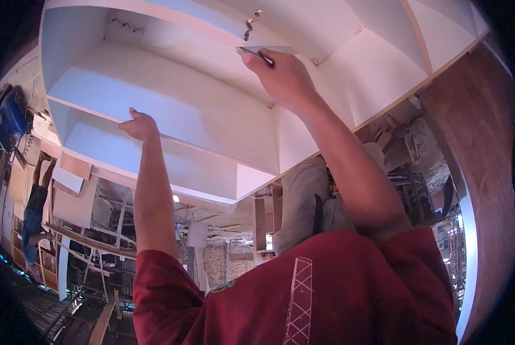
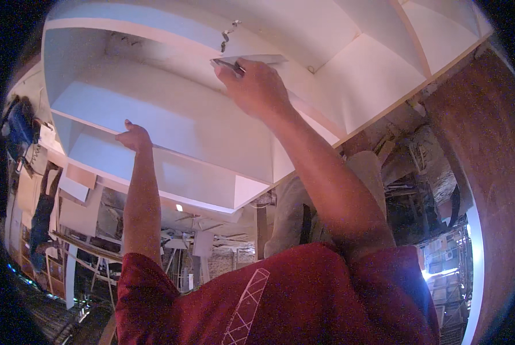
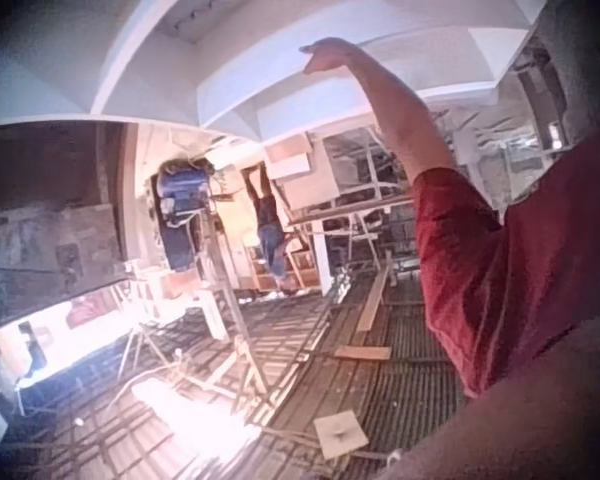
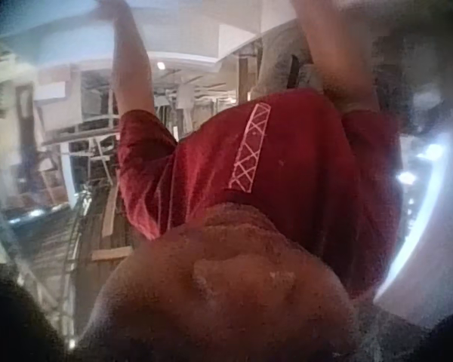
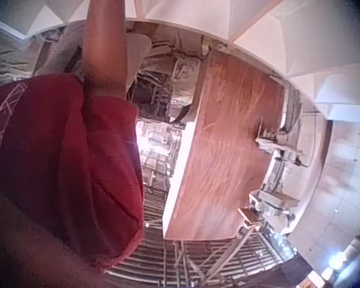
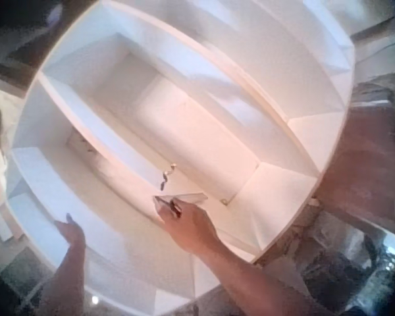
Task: The person marks the joints of a white wooden cabinet using a pencil and a metal square, then scores and trims excess laminate or material from the edges using a utility knife.
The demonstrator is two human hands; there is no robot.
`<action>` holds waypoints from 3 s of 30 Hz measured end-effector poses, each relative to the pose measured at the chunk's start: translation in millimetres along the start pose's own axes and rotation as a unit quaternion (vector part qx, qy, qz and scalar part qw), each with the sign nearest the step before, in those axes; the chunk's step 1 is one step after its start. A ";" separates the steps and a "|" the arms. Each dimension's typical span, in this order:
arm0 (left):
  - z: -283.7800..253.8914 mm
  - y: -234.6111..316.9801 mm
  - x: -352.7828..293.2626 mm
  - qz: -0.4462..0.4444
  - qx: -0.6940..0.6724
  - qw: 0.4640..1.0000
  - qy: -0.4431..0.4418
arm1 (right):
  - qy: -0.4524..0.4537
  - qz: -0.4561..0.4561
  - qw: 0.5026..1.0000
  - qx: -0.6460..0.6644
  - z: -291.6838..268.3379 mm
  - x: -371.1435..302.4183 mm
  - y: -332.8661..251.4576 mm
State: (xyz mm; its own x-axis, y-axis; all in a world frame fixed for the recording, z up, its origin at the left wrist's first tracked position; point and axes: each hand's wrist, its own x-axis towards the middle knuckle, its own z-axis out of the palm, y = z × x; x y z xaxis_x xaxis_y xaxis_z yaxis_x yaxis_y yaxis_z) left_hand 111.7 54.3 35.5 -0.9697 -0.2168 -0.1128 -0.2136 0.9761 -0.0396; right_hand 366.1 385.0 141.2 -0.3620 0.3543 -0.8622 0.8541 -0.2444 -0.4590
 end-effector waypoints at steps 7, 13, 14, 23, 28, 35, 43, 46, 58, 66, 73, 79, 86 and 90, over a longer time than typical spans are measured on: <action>-0.2 11.3 -7.7 0.003 -0.023 1.000 -0.012 | 0.021 -0.007 1.000 0.001 -16.1 -31.5 23.4; -0.4 5.0 -4.2 -0.012 -0.006 1.000 -0.002 | 0.002 -0.023 0.999 0.040 -8.1 -21.7 32.6; -0.8 6.0 -5.0 -0.015 -0.009 1.000 -0.003 | 0.045 -0.047 0.997 0.043 -6.7 -27.8 34.2; 5.3 1.2 -0.7 0.010 -0.017 1.000 0.003 | 0.013 -0.048 0.999 0.018 0.5 -5.6 15.3; 4.4 0.7 -0.7 0.005 -0.006 1.000 0.007 | 0.019 -0.037 0.999 0.002 -19.8 -29.8 26.4; 6.0 8.1 -6.4 -0.009 -0.016 1.000 -0.020 | 0.016 -0.062 0.998 0.006 -10.4 3.7 22.1; 4.7 -0.1 2.6 -0.005 -0.009 1.000 0.000 | 0.009 -0.049 0.998 0.036 -11.5 -17.1 41.4; 5.3 9.9 -6.0 -0.002 -0.005 1.000 -0.010 | -0.023 -0.036 0.998 0.036 -11.9 7.3 23.0; 0.7 16.7 -12.3 -0.027 -0.013 0.999 -0.023 | -0.009 -0.003 1.000 0.006 -4.6 3.3 -3.5; -5.5 15.9 -14.1 -0.022 -0.044 0.999 -0.019 | -0.023 0.050 0.998 0.006 3.9 22.8 -20.0; -6.4 17.6 -18.6 0.023 -0.027 0.999 -0.010 | 0.034 -0.002 0.999 0.033 12.9 23.9 -28.2; -5.3 1.1 4.2 0.000 -0.021 1.000 0.007 | 0.000 -0.029 0.999 0.027 17.0 7.0 -42.4; -2.1 13.9 -10.7 -0.010 -0.027 1.000 -0.001 | -0.008 -0.002 1.000 0.018 15.7 25.2 -51.0; 1.5 10.4 -3.8 0.003 0.001 1.000 0.008 | 0.020 -0.045 0.999 0.017 24.0 25.3 -58.5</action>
State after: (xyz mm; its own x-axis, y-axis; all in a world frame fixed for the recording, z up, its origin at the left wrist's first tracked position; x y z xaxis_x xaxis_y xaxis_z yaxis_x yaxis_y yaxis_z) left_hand 113.4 65.2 34.0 -0.9727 -0.2109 -0.0966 -0.2079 0.9773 -0.0403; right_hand 298.0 386.6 141.1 -0.4210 0.4120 -0.8081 0.8053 -0.2402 -0.5420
